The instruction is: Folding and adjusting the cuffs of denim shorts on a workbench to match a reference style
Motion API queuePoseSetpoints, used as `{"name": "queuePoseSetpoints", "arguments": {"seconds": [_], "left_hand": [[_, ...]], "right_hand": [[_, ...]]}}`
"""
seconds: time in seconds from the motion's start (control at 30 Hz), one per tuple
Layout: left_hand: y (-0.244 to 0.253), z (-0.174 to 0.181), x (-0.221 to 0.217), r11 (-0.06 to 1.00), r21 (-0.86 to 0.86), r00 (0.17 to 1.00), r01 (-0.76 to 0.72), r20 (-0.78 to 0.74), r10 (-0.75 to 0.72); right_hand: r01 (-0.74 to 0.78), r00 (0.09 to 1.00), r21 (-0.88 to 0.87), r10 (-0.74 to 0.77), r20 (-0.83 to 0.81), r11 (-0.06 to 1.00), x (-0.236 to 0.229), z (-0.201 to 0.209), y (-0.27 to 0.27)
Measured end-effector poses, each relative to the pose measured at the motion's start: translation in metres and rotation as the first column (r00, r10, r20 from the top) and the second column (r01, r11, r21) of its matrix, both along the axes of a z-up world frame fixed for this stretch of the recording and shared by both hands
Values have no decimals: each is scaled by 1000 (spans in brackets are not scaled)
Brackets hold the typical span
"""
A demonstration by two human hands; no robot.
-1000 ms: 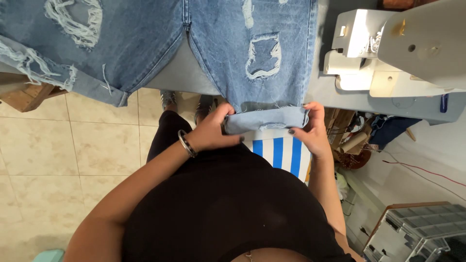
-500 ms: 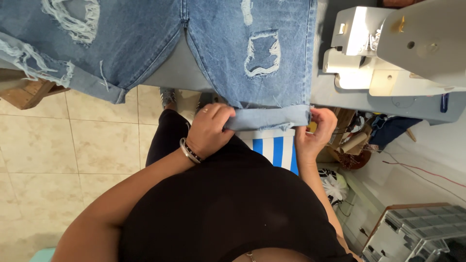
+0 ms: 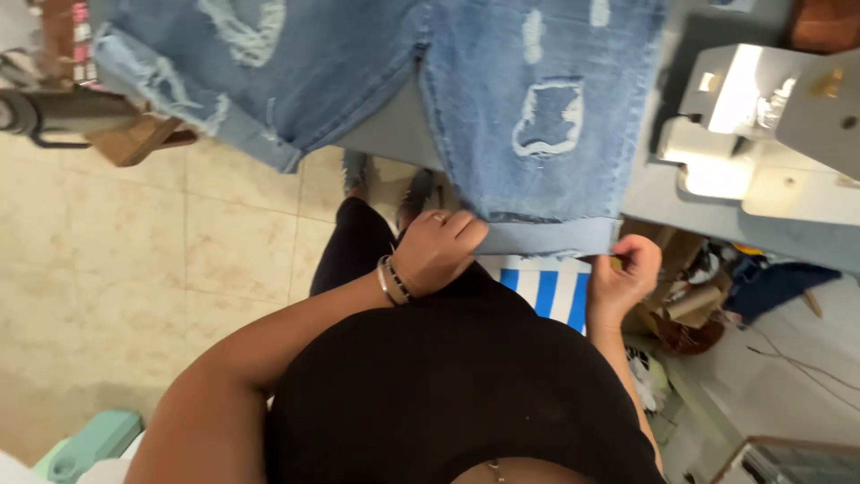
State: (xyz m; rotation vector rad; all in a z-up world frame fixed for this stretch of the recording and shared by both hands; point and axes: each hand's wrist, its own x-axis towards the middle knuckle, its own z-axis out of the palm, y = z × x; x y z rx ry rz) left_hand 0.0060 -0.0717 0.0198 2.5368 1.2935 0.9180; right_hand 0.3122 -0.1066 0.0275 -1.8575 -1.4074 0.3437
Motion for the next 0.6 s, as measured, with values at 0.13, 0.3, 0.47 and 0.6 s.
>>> {"name": "queuePoseSetpoints", "arguments": {"seconds": [0.13,0.3,0.47,0.6], "left_hand": [[-15,-21,4,956,-274,992,102,104,-76],[-8,-7,6,950,-281,975,135,211,-77],[-9,-6,1,987,-159,972,33,235,5],[-8,-10,-1,993,-102,982,54,188,-34]], "right_hand": [[25,991,5,-24,-132,1000,-29,25,11],[71,979,-21,-73,-193,997,-20,3,10],[94,973,28,-86,-215,995,9,-22,10],[99,974,24,-92,-207,995,0,-19,7]]}}
